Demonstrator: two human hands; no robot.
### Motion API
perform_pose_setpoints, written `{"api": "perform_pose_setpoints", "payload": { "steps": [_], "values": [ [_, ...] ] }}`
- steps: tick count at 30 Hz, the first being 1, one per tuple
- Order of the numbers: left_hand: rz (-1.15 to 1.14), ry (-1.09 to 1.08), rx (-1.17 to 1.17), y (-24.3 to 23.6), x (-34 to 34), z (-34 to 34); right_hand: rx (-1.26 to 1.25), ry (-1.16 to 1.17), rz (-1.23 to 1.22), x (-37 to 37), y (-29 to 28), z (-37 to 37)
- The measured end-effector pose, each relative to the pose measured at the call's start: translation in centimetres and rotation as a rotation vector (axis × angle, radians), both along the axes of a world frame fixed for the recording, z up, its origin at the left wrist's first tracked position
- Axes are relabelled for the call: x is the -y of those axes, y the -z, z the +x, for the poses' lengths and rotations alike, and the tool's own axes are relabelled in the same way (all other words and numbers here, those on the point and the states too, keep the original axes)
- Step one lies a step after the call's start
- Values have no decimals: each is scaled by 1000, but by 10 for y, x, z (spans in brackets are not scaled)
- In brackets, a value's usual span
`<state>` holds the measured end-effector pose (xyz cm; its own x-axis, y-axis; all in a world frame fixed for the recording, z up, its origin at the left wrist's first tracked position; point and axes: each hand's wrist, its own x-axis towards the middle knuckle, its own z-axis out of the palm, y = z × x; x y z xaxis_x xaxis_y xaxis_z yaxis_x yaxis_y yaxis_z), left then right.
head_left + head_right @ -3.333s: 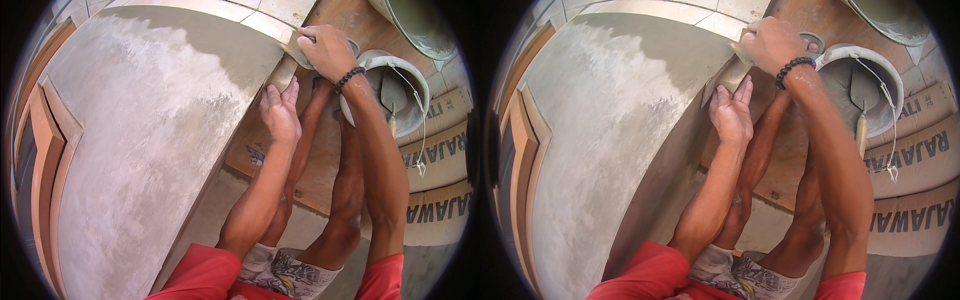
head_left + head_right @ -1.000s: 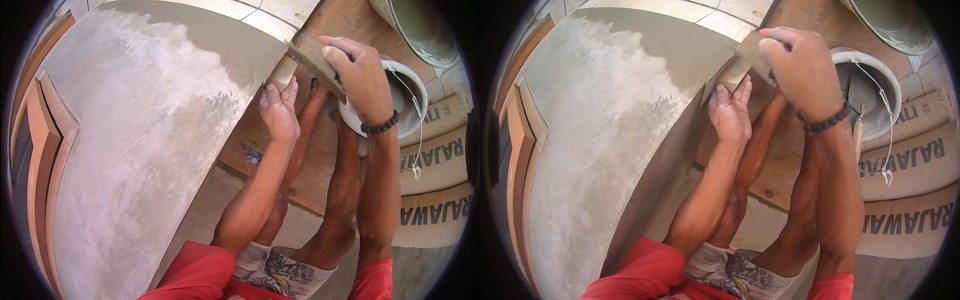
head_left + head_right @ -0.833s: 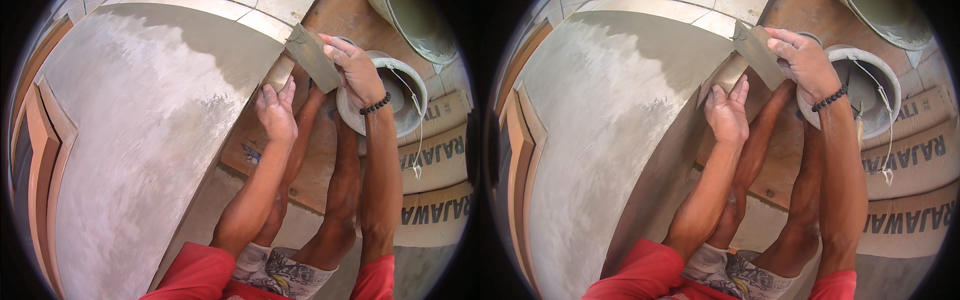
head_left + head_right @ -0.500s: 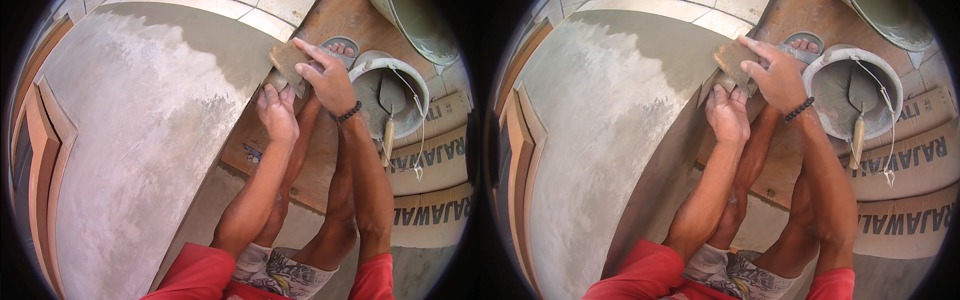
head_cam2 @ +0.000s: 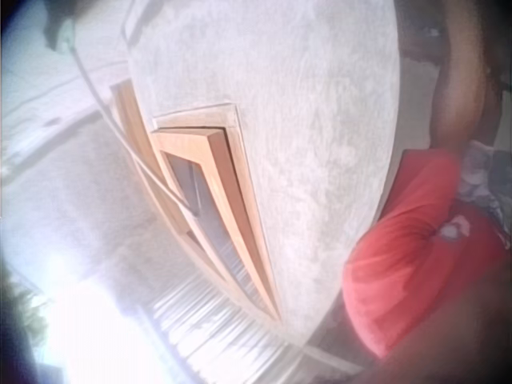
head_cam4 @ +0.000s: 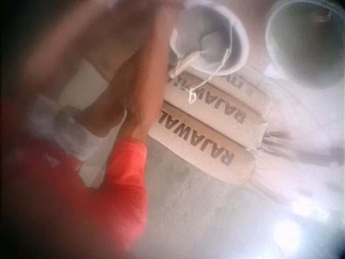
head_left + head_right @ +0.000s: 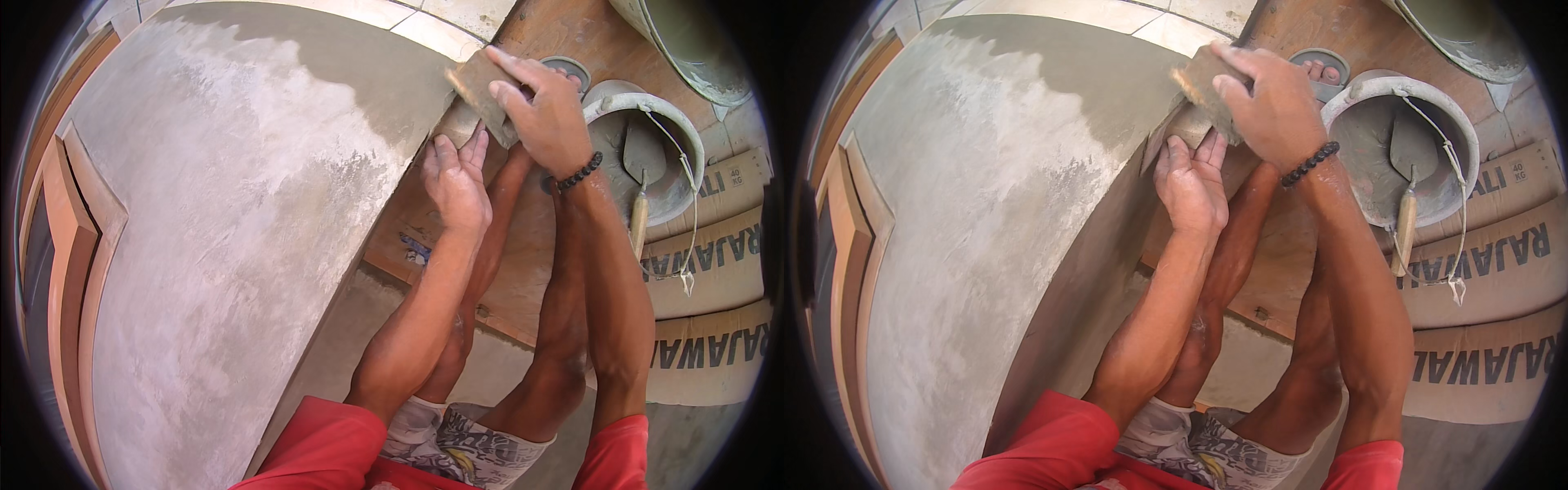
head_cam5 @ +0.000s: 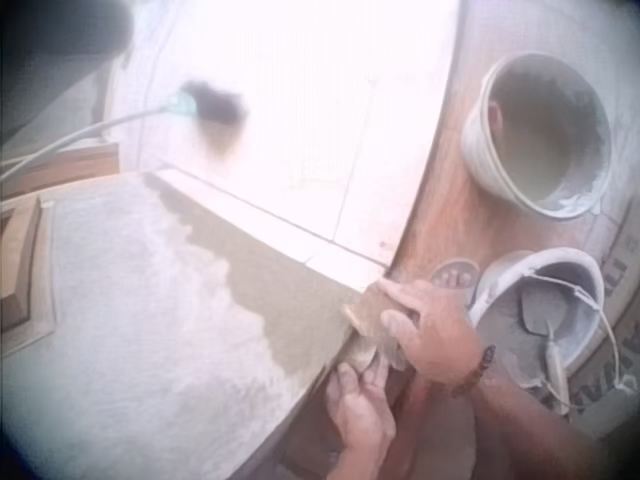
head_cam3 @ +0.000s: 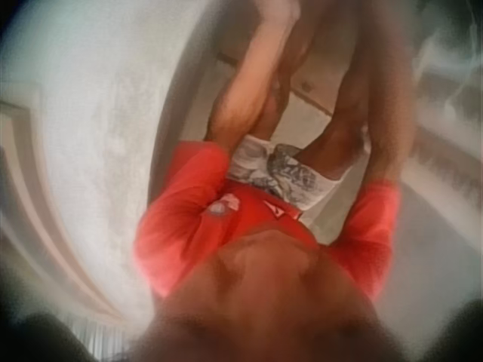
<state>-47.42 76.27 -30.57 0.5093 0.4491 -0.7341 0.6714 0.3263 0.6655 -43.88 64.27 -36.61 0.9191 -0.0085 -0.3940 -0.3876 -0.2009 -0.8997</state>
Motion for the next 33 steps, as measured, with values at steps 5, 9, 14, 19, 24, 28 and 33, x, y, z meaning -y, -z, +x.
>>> {"api": "perform_pose_setpoints", "payload": {
  "steps": [5,9,14,19,24,28,33],
  "values": [
    [24,-16,23,1,-7,-1,-150,-256,86,19,-40,-1],
    [-7,23,28,0,-5,1,-67,25,43,28,-22,-13],
    [1,23,3,2,-3,-1,-147,-31,-87,22,13,24],
    [-13,-5,21,2,-5,-1,-329,-231,-111,-6,-2,50],
    [66,121,16,9,-20,-16,-159,-226,-15,-6,-77,42],
    [49,-72,-78,-7,0,4,-32,-105,42,17,-78,34],
    [9,14,-5,3,-1,1,-225,-30,-70,30,-10,36]
  ]
}}
